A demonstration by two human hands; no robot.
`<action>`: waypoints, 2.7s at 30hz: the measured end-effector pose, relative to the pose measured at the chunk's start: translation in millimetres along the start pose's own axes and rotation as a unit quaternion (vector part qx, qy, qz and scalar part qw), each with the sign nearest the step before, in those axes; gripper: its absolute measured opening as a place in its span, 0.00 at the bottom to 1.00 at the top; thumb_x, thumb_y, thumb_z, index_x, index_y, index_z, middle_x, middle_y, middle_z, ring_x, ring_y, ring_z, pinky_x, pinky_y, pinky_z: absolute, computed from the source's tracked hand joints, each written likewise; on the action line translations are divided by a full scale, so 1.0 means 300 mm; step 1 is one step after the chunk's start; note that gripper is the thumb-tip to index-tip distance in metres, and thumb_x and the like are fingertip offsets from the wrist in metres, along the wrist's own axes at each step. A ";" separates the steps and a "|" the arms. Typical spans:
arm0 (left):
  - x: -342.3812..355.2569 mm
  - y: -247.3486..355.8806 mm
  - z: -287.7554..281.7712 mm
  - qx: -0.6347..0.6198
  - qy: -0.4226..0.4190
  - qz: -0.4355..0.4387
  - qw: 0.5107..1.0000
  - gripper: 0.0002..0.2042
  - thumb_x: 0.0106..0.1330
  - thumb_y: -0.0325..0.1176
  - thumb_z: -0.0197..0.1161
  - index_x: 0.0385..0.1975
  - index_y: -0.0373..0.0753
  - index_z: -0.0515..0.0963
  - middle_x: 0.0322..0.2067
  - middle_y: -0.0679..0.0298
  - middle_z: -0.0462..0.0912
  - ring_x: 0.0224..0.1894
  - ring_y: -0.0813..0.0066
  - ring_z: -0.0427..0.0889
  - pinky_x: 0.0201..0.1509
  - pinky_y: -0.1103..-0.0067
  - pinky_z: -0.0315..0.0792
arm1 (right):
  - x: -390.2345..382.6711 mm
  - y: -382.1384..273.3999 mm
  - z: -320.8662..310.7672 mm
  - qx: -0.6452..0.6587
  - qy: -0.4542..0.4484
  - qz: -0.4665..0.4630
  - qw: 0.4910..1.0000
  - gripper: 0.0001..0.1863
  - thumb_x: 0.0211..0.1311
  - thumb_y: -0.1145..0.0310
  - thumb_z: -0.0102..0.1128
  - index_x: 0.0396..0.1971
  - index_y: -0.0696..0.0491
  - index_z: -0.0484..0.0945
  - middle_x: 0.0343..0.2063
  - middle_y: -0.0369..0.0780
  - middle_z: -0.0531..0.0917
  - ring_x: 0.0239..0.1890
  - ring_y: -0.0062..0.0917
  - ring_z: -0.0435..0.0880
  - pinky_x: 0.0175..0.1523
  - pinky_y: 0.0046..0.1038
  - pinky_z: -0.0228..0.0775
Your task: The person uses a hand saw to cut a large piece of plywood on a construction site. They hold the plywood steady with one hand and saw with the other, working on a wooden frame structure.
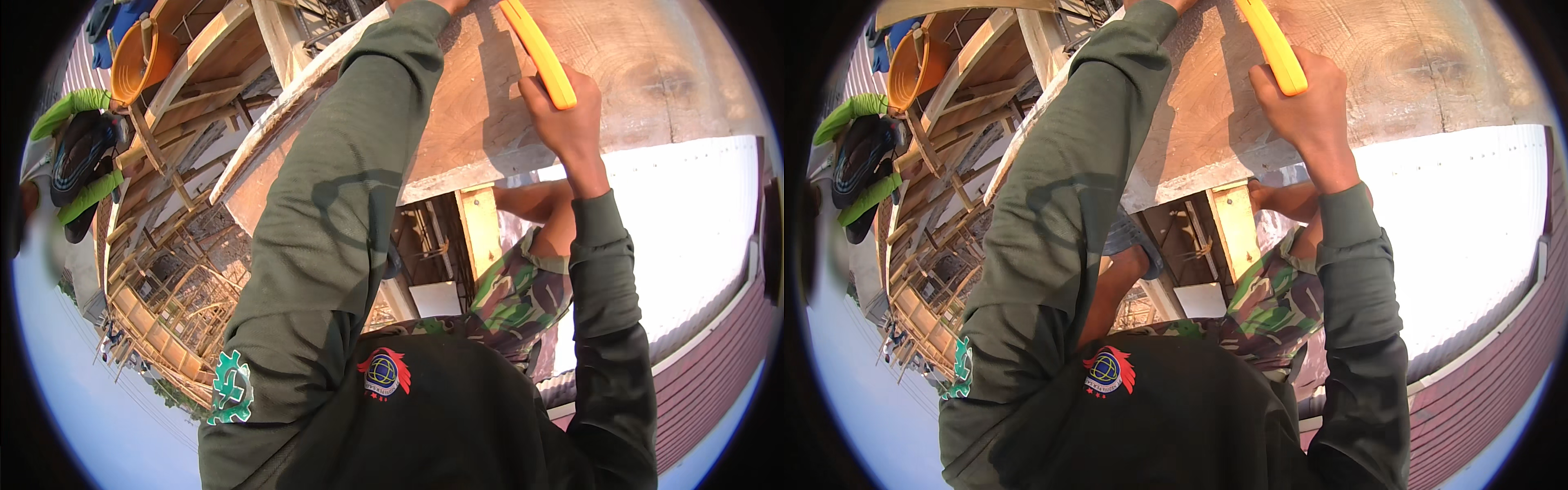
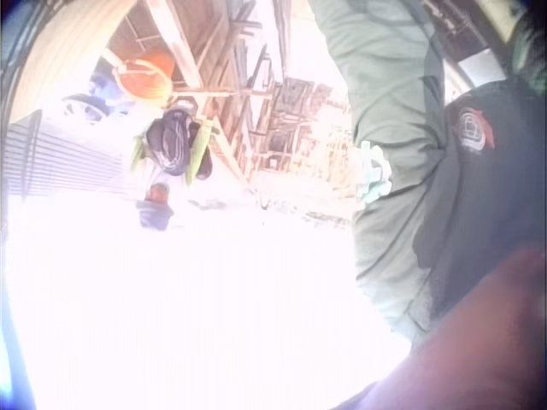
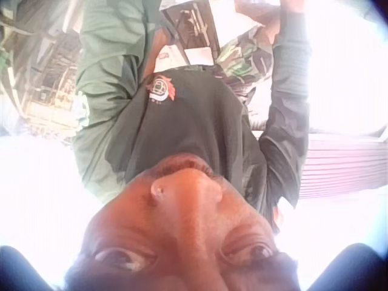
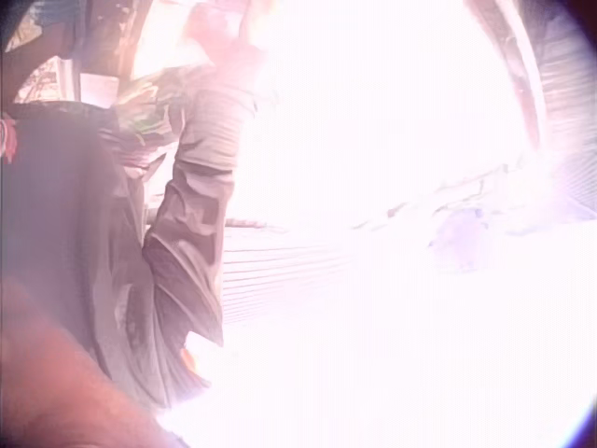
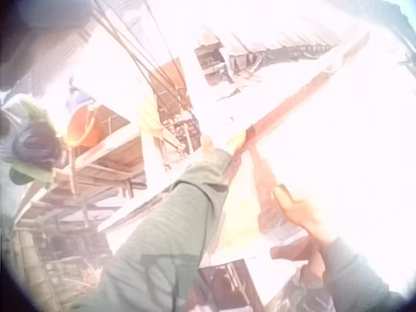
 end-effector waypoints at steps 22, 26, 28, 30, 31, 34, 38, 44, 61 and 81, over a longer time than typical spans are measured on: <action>-0.002 -0.027 0.026 -0.165 0.011 0.002 0.986 0.28 0.73 0.57 0.49 0.38 0.37 0.88 0.45 0.50 0.88 0.52 0.52 0.84 0.64 0.59 0.70 | 0.123 -0.026 0.051 -0.059 -0.041 -0.002 0.997 0.12 0.54 0.74 0.64 0.18 0.58 0.70 0.15 0.36 0.75 0.18 0.16 0.68 0.28 0.25 0.65; 0.014 -0.012 -0.007 -0.038 0.099 0.031 0.994 0.27 0.73 0.55 0.50 0.37 0.37 0.88 0.42 0.51 0.89 0.51 0.53 0.84 0.65 0.59 0.69 | -0.181 0.019 -0.130 -0.070 -0.045 -0.019 0.996 0.20 0.54 0.75 0.63 0.48 0.63 0.84 0.16 0.36 0.77 0.22 0.14 0.76 0.34 0.20 0.71; 0.016 -0.009 -0.015 -0.009 0.155 0.047 0.987 0.26 0.72 0.55 0.52 0.36 0.38 0.88 0.40 0.53 0.89 0.50 0.52 0.84 0.65 0.60 0.70 | -0.164 0.021 -0.128 -0.054 -0.051 -0.007 0.997 0.22 0.53 0.75 0.63 0.50 0.64 0.84 0.16 0.35 0.76 0.21 0.14 0.75 0.34 0.20 0.71; 0.029 -0.008 0.030 -0.060 0.117 0.064 0.989 0.25 0.71 0.55 0.54 0.35 0.39 0.88 0.39 0.54 0.89 0.49 0.52 0.84 0.64 0.60 0.70 | 0.042 0.026 -0.015 -0.031 -0.040 0.007 0.999 0.06 0.53 0.76 0.65 0.20 0.62 0.79 0.13 0.32 0.70 0.16 0.13 0.65 0.25 0.21 0.60; 0.054 -0.029 0.053 -0.126 0.068 0.055 0.988 0.24 0.71 0.55 0.55 0.35 0.40 0.88 0.38 0.55 0.89 0.49 0.52 0.84 0.64 0.61 0.71 | 0.184 -0.035 0.064 -0.026 -0.044 0.009 0.999 0.17 0.54 0.75 0.67 0.13 0.59 0.68 0.11 0.33 0.69 0.15 0.15 0.65 0.24 0.24 0.58; 0.044 -0.055 0.055 -0.197 0.087 0.032 0.976 0.22 0.69 0.55 0.57 0.36 0.42 0.89 0.39 0.56 0.90 0.49 0.55 0.85 0.63 0.62 0.71 | 0.067 0.009 0.009 -0.060 -0.041 -0.003 0.997 0.13 0.54 0.74 0.66 0.15 0.59 0.72 0.12 0.34 0.71 0.16 0.16 0.67 0.26 0.24 0.60; 0.012 -0.008 -0.034 -0.069 0.161 0.057 0.983 0.21 0.69 0.54 0.59 0.41 0.44 0.89 0.42 0.58 0.90 0.47 0.61 0.87 0.62 0.64 0.73 | -0.140 -0.015 -0.106 -0.082 -0.020 -0.054 0.995 0.06 0.54 0.76 0.64 0.22 0.61 0.78 0.14 0.34 0.74 0.18 0.15 0.70 0.29 0.23 0.67; -0.024 0.019 -0.083 -0.248 0.093 0.114 0.957 0.28 0.72 0.61 0.51 0.40 0.44 0.89 0.40 0.57 0.90 0.46 0.58 0.87 0.57 0.64 0.77 | 0.164 -0.017 0.055 -0.061 -0.055 0.002 0.997 0.08 0.53 0.76 0.66 0.22 0.62 0.77 0.13 0.34 0.73 0.18 0.16 0.70 0.28 0.23 0.66; -0.012 0.004 -0.012 -0.100 0.064 0.049 0.992 0.29 0.70 0.62 0.49 0.43 0.43 0.88 0.42 0.49 0.89 0.48 0.52 0.86 0.55 0.62 0.77 | -0.086 0.017 -0.077 -0.074 -0.026 -0.095 0.992 0.08 0.51 0.75 0.65 0.30 0.63 0.82 0.15 0.36 0.74 0.19 0.16 0.71 0.30 0.22 0.68; -0.019 0.014 -0.014 -0.066 0.011 0.029 0.997 0.36 0.70 0.67 0.44 0.44 0.41 0.88 0.44 0.43 0.87 0.51 0.44 0.85 0.57 0.59 0.76 | -0.181 0.057 -0.127 -0.085 -0.032 -0.028 0.996 0.08 0.53 0.74 0.66 0.33 0.61 0.85 0.16 0.40 0.79 0.20 0.17 0.77 0.30 0.23 0.71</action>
Point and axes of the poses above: each hand's wrist, its own x-axis towards the middle knuckle, its own z-axis out of the palm, y = z × x, the point moved 8 cm from there along x, towards the middle knuckle
